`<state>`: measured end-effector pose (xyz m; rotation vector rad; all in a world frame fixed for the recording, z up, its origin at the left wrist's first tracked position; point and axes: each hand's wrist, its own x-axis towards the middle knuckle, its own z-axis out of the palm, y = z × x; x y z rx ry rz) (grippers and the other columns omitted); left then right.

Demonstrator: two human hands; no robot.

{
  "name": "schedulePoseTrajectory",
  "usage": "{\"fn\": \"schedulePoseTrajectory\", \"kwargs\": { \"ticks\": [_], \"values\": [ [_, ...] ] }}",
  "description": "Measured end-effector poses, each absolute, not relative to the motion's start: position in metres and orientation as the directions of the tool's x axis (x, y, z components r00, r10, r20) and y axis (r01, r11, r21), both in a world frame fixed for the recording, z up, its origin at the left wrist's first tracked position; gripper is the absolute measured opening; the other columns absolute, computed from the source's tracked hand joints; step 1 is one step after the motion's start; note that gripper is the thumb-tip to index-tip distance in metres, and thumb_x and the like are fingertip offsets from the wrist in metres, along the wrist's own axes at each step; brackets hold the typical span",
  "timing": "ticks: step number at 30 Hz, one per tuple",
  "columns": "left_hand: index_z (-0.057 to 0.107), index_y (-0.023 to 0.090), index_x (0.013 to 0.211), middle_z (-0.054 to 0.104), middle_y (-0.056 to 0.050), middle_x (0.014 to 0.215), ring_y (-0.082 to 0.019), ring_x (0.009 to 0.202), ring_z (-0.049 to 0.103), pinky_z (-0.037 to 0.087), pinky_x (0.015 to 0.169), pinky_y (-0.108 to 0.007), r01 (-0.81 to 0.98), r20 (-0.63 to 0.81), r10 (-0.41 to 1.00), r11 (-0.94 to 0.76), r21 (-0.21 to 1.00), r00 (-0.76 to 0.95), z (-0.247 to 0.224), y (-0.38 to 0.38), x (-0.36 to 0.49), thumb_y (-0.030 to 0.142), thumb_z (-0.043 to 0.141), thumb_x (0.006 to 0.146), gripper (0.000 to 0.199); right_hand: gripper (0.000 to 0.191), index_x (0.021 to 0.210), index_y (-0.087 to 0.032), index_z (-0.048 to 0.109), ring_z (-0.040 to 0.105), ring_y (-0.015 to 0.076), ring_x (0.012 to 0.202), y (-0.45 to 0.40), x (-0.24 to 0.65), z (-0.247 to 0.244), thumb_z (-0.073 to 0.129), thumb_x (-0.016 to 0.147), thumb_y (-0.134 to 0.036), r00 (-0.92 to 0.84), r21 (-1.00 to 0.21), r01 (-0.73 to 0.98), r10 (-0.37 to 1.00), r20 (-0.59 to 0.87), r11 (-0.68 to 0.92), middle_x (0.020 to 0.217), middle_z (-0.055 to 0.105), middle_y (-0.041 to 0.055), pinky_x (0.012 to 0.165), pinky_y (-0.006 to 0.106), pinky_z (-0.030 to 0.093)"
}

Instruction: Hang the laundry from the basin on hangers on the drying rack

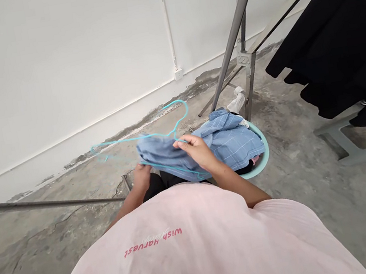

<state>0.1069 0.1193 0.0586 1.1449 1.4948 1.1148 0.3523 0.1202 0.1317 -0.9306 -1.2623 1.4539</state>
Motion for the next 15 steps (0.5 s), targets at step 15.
{"fn": "schedulePoseTrajectory", "kwargs": {
  "ticks": [15],
  "values": [
    [0.062,0.021,0.119,0.071,-0.008,0.117,-0.022,0.113,0.065,0.058,0.089,-0.036,-0.697,-0.541,0.823,0.285,0.658,-0.174,0.102,0.105,0.079,0.049,0.047,0.097,0.039,0.038,0.082,-0.018,0.055,0.027,0.0032,0.044,0.124,0.38,0.115,0.075,0.072,-0.049,0.01,-0.938,-0.325,0.993,0.12,0.117,0.065,0.052,-0.0028,0.042,0.021,0.019]
  ]
}}
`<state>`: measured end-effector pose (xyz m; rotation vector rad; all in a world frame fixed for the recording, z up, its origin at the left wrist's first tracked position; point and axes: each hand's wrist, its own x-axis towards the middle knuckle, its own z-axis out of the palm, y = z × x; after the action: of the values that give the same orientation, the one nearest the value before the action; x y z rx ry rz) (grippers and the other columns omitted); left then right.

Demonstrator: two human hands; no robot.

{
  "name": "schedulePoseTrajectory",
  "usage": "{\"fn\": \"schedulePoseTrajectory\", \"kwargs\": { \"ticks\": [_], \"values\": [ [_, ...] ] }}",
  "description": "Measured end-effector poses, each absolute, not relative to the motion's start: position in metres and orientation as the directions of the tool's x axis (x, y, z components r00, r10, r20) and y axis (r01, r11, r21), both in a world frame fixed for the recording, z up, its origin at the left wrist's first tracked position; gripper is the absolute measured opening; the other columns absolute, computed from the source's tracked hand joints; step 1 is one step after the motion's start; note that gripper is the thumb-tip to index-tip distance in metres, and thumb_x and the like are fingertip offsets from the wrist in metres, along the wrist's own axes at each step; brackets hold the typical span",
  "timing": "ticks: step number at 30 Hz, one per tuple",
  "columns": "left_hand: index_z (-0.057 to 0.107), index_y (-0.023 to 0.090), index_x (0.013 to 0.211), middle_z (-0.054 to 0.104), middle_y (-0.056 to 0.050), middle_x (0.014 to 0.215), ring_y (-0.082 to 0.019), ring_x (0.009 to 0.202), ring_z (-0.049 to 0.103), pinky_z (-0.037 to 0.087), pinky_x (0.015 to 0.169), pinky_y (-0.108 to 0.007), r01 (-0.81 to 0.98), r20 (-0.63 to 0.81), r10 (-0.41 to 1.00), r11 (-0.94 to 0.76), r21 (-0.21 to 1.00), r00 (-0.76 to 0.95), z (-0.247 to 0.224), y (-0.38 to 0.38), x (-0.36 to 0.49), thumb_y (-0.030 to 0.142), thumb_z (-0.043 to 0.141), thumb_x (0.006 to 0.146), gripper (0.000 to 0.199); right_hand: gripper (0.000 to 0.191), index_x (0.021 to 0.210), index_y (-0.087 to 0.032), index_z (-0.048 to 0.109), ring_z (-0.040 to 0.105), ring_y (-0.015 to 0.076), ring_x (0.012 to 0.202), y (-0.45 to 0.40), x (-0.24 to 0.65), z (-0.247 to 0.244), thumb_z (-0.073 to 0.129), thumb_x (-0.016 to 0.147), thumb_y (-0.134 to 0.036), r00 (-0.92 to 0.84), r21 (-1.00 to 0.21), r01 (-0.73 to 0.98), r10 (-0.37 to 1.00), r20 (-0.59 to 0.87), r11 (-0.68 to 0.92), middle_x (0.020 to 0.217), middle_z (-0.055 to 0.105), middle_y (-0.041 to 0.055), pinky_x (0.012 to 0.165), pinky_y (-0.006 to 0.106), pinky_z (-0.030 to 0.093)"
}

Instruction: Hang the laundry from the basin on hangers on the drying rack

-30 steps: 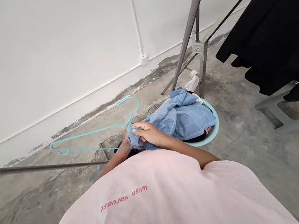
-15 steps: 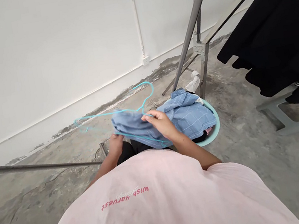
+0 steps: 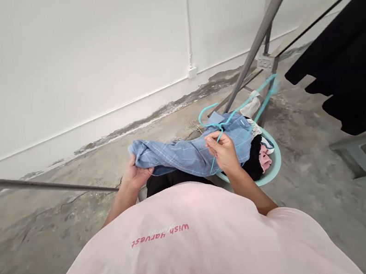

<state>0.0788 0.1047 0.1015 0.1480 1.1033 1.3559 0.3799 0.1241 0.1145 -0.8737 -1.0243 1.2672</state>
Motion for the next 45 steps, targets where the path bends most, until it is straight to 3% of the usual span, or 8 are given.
{"fn": "schedulePoseTrajectory", "kwargs": {
  "ticks": [7,15,18,22,27,33,39,45],
  "values": [
    [0.064,0.018,0.113,0.072,-0.006,0.107,-0.018,0.092,0.068,0.057,0.084,-0.033,-0.756,-0.453,0.891,0.271,0.596,-0.038,0.126,0.095,0.095,0.038,0.052,0.096,0.029,0.04,0.086,-0.017,0.064,0.03,0.0047,0.045,0.123,0.362,0.115,0.063,0.084,-0.057,-0.143,-0.949,-0.274,0.969,0.202,0.157,0.068,0.059,0.0018,0.045,0.023,0.021],
    [0.064,0.018,0.109,0.07,-0.003,0.098,-0.014,0.084,0.065,0.052,0.075,-0.025,-0.633,-0.29,0.944,0.324,0.703,0.16,0.123,0.083,0.118,0.035,0.067,0.087,0.028,0.07,0.127,-0.022,0.056,0.041,0.003,0.057,0.116,0.327,0.087,0.08,0.065,-0.043,-0.347,-0.998,-0.053,0.938,-0.019,-0.04,0.12,0.059,0.0068,0.051,0.02,0.034],
    [0.066,0.017,0.103,0.07,-0.004,0.094,-0.016,0.083,0.064,0.051,0.074,-0.027,-0.582,-0.221,0.954,0.299,0.756,0.203,0.129,0.08,0.125,0.037,0.078,0.077,0.035,0.078,0.132,-0.02,0.054,0.038,0.0033,0.055,0.117,0.318,0.075,0.083,0.062,-0.04,-0.391,-0.997,-0.011,0.918,-0.06,-0.07,0.098,0.061,0.003,0.051,0.02,0.03],
    [0.069,0.013,0.091,0.066,-0.003,0.078,-0.013,0.069,0.057,0.045,0.066,-0.025,-0.462,-0.2,0.957,0.278,0.842,0.211,0.134,0.08,0.126,0.045,0.085,0.067,0.042,0.061,0.121,-0.018,0.059,0.035,0.0057,0.054,0.12,0.318,0.075,0.078,0.069,-0.044,-0.309,-0.996,-0.082,0.951,-0.017,-0.044,0.069,0.049,-0.003,0.052,0.02,0.028],
    [0.07,0.011,0.084,0.063,-0.002,0.074,-0.011,0.065,0.051,0.037,0.063,-0.024,-0.337,-0.247,0.93,0.333,0.881,0.273,0.125,0.08,0.125,0.054,0.083,0.067,0.048,0.048,0.102,-0.019,0.059,0.039,0.0076,0.057,0.124,0.325,0.088,0.079,0.067,-0.043,-0.207,-0.976,-0.207,0.978,-0.019,-0.063,0.069,0.051,-0.002,0.052,0.021,0.031],
    [0.067,0.012,0.079,0.062,-0.002,0.072,-0.011,0.065,0.051,0.036,0.065,-0.025,-0.286,-0.308,0.907,0.388,0.876,0.288,0.108,0.078,0.127,0.056,0.082,0.065,0.049,0.053,0.087,-0.019,0.044,0.047,0.0057,0.064,0.122,0.324,0.087,0.085,0.054,-0.03,-0.098,-0.952,-0.306,0.994,0.037,0.005,0.097,0.059,-0.0007,0.057,0.02,0.039],
    [0.07,0.013,0.083,0.065,-0.004,0.075,-0.013,0.066,0.053,0.037,0.065,-0.026,-0.33,-0.31,0.914,0.387,0.861,0.262,0.104,0.081,0.126,0.055,0.082,0.064,0.048,0.046,0.081,-0.018,0.046,0.043,0.0064,0.059,0.122,0.325,0.08,0.082,0.061,-0.036,-0.097,-0.975,-0.22,0.994,0.059,0.036,0.082,0.058,-0.0009,0.052,0.02,0.035],
    [0.073,0.013,0.089,0.069,-0.005,0.078,-0.014,0.068,0.057,0.04,0.066,-0.025,-0.344,-0.336,0.912,0.402,0.849,0.236,0.1,0.082,0.124,0.055,0.083,0.064,0.05,0.04,0.106,-0.02,0.061,0.04,0.008,0.057,0.127,0.332,0.083,0.076,0.073,-0.036,-0.073,-0.983,-0.058,0.981,0.18,0.176,0.075,0.054,-0.0012,0.055,0.022,0.036]
  ]
}}
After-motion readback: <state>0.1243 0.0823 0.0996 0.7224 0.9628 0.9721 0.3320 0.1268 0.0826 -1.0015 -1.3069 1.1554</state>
